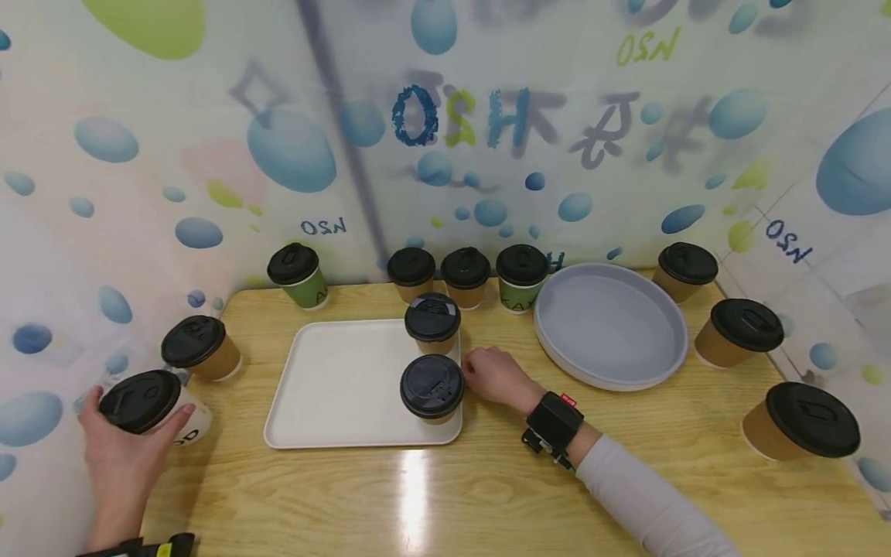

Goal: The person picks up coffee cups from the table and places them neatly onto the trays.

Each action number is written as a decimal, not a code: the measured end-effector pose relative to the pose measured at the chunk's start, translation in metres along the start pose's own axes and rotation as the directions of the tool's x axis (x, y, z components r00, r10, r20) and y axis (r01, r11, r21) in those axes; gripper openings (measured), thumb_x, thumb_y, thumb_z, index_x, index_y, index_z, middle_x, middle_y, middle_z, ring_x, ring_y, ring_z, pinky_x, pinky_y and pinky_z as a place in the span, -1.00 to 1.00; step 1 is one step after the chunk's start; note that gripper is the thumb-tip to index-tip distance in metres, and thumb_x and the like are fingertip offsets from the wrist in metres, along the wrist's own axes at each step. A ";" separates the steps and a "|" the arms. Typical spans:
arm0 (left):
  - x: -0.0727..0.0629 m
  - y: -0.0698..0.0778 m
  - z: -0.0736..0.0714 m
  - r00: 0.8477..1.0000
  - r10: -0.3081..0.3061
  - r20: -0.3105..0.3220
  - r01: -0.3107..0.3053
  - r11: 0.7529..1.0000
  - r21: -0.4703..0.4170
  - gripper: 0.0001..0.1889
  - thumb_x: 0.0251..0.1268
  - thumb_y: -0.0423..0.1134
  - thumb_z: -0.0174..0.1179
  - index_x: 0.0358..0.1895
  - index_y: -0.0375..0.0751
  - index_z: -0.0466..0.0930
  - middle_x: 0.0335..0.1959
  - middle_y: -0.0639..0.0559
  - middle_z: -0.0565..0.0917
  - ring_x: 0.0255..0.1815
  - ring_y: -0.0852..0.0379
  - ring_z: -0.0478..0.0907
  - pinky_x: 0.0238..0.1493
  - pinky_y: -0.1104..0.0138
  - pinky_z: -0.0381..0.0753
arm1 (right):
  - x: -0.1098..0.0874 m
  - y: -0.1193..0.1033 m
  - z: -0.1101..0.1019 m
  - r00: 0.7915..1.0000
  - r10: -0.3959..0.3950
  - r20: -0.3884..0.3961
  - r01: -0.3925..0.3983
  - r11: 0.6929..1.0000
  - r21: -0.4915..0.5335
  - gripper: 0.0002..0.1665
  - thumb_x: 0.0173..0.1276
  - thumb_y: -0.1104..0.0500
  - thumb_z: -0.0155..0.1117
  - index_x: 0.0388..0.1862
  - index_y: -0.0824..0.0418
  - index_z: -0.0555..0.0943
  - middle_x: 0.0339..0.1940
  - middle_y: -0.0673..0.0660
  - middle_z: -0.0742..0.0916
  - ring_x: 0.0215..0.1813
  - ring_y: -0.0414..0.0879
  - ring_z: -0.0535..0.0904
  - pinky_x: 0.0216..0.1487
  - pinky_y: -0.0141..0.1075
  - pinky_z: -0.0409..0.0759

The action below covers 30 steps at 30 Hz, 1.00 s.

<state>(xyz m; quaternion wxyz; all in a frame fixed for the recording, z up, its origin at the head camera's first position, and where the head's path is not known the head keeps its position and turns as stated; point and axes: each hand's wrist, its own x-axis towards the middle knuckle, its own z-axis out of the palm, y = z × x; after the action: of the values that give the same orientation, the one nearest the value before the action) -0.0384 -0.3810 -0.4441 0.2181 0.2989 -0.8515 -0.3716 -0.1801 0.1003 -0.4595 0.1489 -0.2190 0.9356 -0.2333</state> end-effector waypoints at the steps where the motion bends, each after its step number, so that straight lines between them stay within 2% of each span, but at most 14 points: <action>1: 0.000 0.001 0.000 1.000 -0.007 -0.005 0.007 1.000 -0.002 0.18 0.20 -0.07 0.47 0.68 -0.12 -0.26 0.63 -0.38 -0.01 0.58 -0.44 0.03 0.53 -0.23 0.05 | 0.000 0.000 0.000 1.000 0.000 0.001 0.000 1.000 0.000 -0.66 0.55 0.19 0.21 -0.52 0.10 0.60 -0.59 -0.05 0.52 -0.49 -0.12 0.41 -0.35 -0.27 0.30; 6: -0.005 0.004 0.000 0.997 -0.013 -0.071 0.009 0.998 -0.055 0.13 0.16 -0.14 0.49 0.66 -0.08 -0.16 0.61 -0.33 0.06 0.56 -0.37 0.12 0.55 -0.10 0.09 | 0.001 0.001 -0.001 1.000 0.003 0.007 -0.003 1.000 0.011 -0.65 0.55 0.20 0.21 -0.53 0.10 0.59 -0.60 -0.05 0.50 -0.51 -0.14 0.40 -0.39 -0.29 0.28; 10: -0.010 0.011 -0.003 0.985 0.024 -0.169 -0.045 0.992 -0.120 0.09 0.10 -0.20 0.53 0.63 0.01 -0.03 0.58 -0.21 0.17 0.53 -0.23 0.22 0.56 0.09 0.12 | 0.000 0.002 -0.002 1.000 0.006 0.013 -0.006 1.000 0.022 -0.65 0.54 0.21 0.21 -0.53 0.10 0.58 -0.61 -0.05 0.49 -0.51 -0.13 0.39 -0.41 -0.30 0.26; 14: -0.014 0.024 -0.009 0.955 0.099 -0.278 -0.142 0.980 -0.138 0.06 0.04 -0.24 0.56 0.60 0.09 0.08 0.50 -0.03 0.25 0.47 -0.05 0.26 0.52 0.26 0.12 | 0.000 0.002 -0.003 1.000 0.007 0.018 -0.007 1.000 0.028 -0.67 0.53 0.21 0.22 -0.52 0.11 0.58 -0.61 -0.04 0.49 -0.51 -0.13 0.39 -0.41 -0.30 0.26; 18: -0.020 0.039 -0.016 0.918 0.193 -0.345 -0.244 0.964 -0.109 0.06 -0.02 -0.25 0.59 0.57 0.11 0.14 0.45 0.11 0.29 0.44 0.02 0.29 0.50 0.34 0.13 | 0.001 0.002 -0.003 1.000 0.010 0.021 -0.011 1.000 0.030 -0.68 0.53 0.20 0.23 -0.50 0.11 0.59 -0.60 -0.04 0.49 -0.51 -0.12 0.40 -0.40 -0.29 0.26; 24: -0.030 0.065 -0.018 0.912 0.263 -0.316 -0.310 0.945 -0.107 0.11 -0.04 -0.33 0.60 0.59 0.16 0.12 0.52 0.10 0.29 0.45 0.05 0.34 0.47 0.36 0.19 | 0.001 0.002 -0.003 1.000 0.007 0.023 -0.008 0.999 0.035 -0.68 0.53 0.21 0.23 -0.51 0.11 0.59 -0.60 -0.04 0.49 -0.51 -0.12 0.39 -0.39 -0.29 0.26; 27: -0.035 0.076 -0.014 0.899 0.326 -0.292 -0.376 0.917 -0.132 0.12 -0.06 -0.38 0.60 0.60 0.10 0.12 0.52 0.01 0.31 0.44 -0.04 0.36 0.47 0.32 0.21 | 0.001 0.002 -0.003 1.000 0.007 0.023 -0.008 0.999 0.031 -0.67 0.53 0.22 0.23 -0.52 0.11 0.58 -0.61 -0.05 0.49 -0.51 -0.12 0.39 -0.38 -0.28 0.25; 30: -0.041 0.090 -0.008 0.905 0.348 -0.244 -0.391 0.908 -0.154 0.12 -0.04 -0.38 0.59 0.61 0.12 0.10 0.50 -0.10 0.36 0.41 -0.13 0.40 0.44 0.31 0.26 | 0.002 0.001 -0.002 1.000 0.010 0.026 -0.011 1.000 0.025 -0.67 0.53 0.22 0.22 -0.52 0.11 0.58 -0.61 -0.05 0.49 -0.51 -0.12 0.39 -0.38 -0.29 0.25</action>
<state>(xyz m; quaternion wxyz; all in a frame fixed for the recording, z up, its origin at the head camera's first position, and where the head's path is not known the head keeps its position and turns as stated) -0.0355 -0.3082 -0.3766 0.4026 0.1457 -0.8232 -0.3728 -0.1829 0.1011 -0.4582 0.1648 -0.2150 0.9318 -0.2416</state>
